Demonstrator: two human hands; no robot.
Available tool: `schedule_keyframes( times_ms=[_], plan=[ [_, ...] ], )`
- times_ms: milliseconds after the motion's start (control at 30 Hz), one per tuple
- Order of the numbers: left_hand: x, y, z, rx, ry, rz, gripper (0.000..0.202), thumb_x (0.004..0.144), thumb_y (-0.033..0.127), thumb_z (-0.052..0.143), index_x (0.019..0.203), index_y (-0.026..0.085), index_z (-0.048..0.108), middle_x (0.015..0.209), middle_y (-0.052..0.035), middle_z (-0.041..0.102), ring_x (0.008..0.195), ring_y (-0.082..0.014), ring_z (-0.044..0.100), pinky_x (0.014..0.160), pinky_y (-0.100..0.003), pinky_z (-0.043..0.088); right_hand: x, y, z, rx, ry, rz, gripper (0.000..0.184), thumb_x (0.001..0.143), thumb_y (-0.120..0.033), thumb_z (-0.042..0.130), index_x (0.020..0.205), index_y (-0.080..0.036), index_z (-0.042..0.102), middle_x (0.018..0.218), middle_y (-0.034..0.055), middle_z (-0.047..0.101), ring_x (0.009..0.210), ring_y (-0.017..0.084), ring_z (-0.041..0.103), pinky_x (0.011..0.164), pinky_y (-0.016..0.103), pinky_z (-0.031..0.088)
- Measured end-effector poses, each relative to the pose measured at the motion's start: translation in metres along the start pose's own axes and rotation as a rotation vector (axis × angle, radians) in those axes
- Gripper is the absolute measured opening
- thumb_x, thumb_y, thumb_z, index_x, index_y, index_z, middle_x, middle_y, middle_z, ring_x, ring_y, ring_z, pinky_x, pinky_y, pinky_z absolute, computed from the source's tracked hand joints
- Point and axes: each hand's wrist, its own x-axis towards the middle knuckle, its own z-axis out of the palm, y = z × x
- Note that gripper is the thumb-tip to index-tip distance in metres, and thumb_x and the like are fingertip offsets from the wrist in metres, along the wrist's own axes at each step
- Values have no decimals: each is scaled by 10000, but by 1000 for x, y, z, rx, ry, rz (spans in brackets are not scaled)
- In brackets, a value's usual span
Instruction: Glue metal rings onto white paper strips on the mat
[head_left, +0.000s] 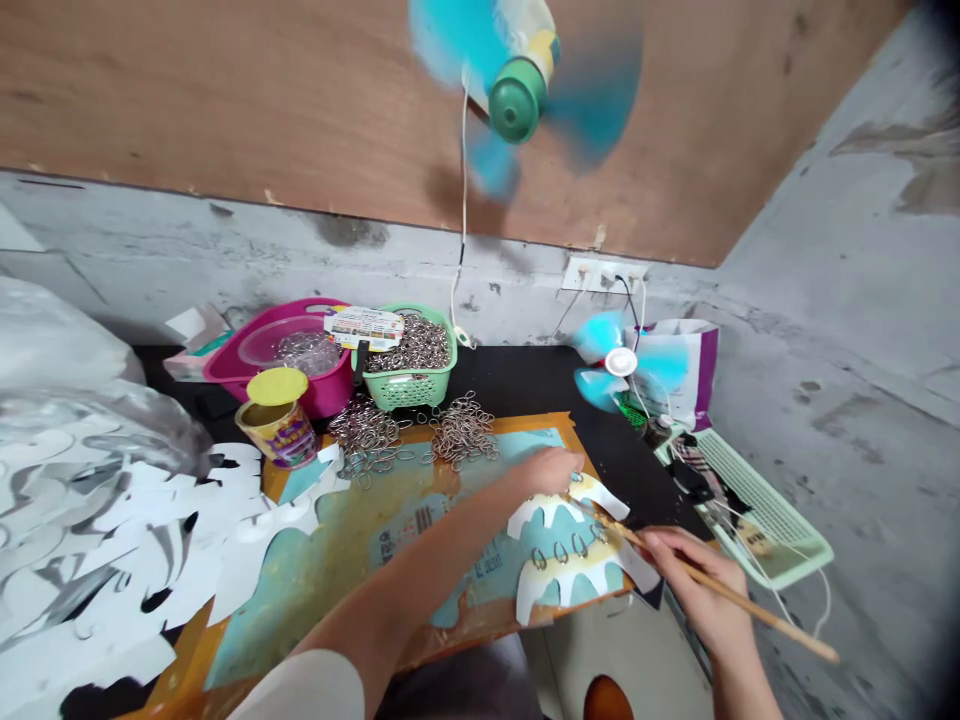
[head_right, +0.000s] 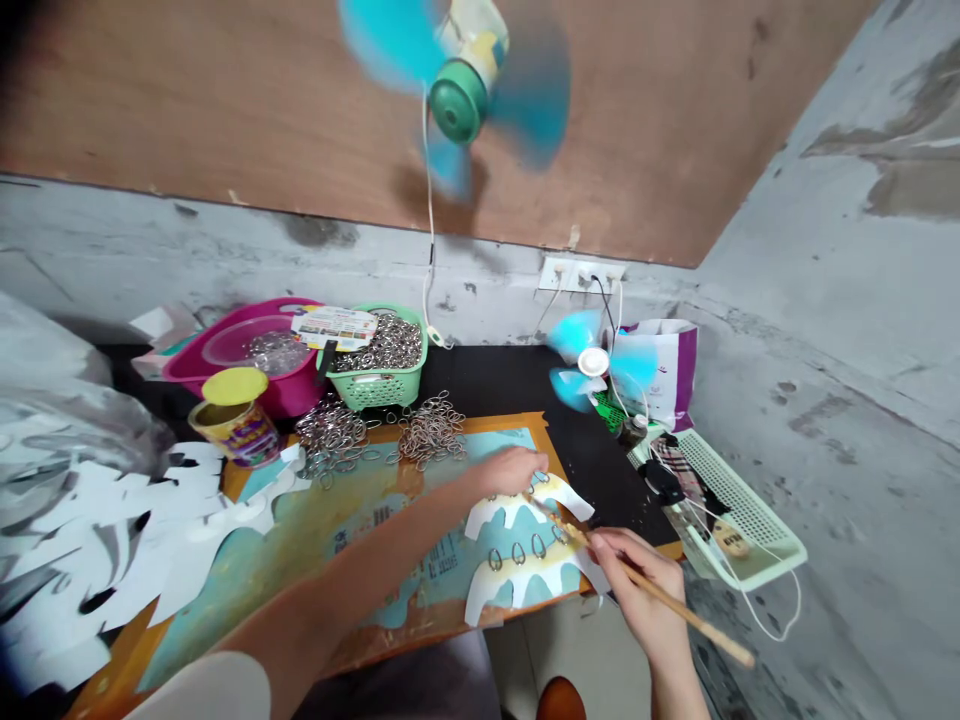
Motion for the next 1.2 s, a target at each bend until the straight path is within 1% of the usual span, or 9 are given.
schedule_keyframes(
  times_ms=[67, 133, 233, 367, 500, 667, 800, 1033, 1200],
  plan=[
    [-1, -2, 0, -17, 34, 4, 306, 838, 84, 529, 1100, 203, 631, 1075, -62, 713, 995, -206, 656, 862, -287, 487, 0, 0, 2, 1, 18, 13, 192, 896, -375, 668, 826, -227, 769, 893, 60, 755, 798, 208, 707, 700, 253, 557],
    [-4, -6, 0, -24, 64, 13, 337, 831, 46, 495, 1092, 194, 649, 1119, -59, 709, 1042, -192, 643, 901, -279, 483, 1, -1, 4, 14, -2, 17, 201, 895, -382, 666, 823, -226, 771, 890, 63, 755, 801, 215, 711, 711, 264, 561],
    [-12, -15, -1, -31, 82, 26, 341, 809, 28, 506, 1055, 178, 690, 1145, -59, 708, 1076, -189, 632, 958, -281, 475, 2, -4, 8, 32, -9, 11, 216, 893, -389, 663, 807, -223, 772, 853, 61, 753, 754, 209, 709, 690, 266, 562],
    [-26, -30, 2, -39, 70, 42, 322, 791, 26, 533, 1001, 167, 732, 1098, -64, 722, 1032, -194, 646, 970, -294, 485, 2, -8, 11, 21, 4, 17, 232, 882, -403, 674, 778, -220, 772, 821, 59, 750, 722, 201, 706, 663, 253, 558],
    [-31, -39, 7, -52, 40, 66, 291, 787, 44, 574, 979, 171, 753, 1052, -60, 732, 975, -189, 662, 957, -291, 497, 2, -11, 13, 16, -4, 28, 245, 885, -412, 668, 775, -218, 770, 827, 59, 750, 732, 199, 707, 663, 243, 558],
    [-29, -43, 11, -71, 11, 116, 332, 753, 10, 591, 972, 182, 771, 1012, -49, 734, 912, -178, 676, 896, -268, 514, 0, -10, 13, -4, 11, 31, 254, 879, -422, 670, 781, -212, 772, 836, 66, 752, 737, 202, 711, 669, 240, 565],
    [-27, -46, 13, -76, 10, 143, 361, 738, -16, 585, 980, 175, 773, 1011, -51, 731, 903, -175, 673, 878, -260, 505, -3, -5, 10, -19, 27, 24, 234, 870, -413, 683, 779, -217, 772, 841, 62, 754, 743, 200, 712, 679, 236, 567],
    [-26, -44, 9, -91, 7, 183, 243, 769, 49, 623, 899, 188, 775, 933, -30, 733, 830, -156, 656, 837, -252, 496, -4, 0, 10, -19, 33, 25, 234, 871, -413, 680, 786, -214, 770, 858, 69, 757, 763, 212, 718, 689, 246, 571],
    [-25, -44, 8, -96, 9, 185, 277, 759, 18, 606, 902, 184, 777, 927, -33, 719, 824, -152, 649, 843, -256, 490, -5, 2, 10, -14, 34, 26, 214, 878, -395, 679, 792, -222, 768, 855, 56, 757, 760, 196, 715, 698, 231, 566]
  ],
)
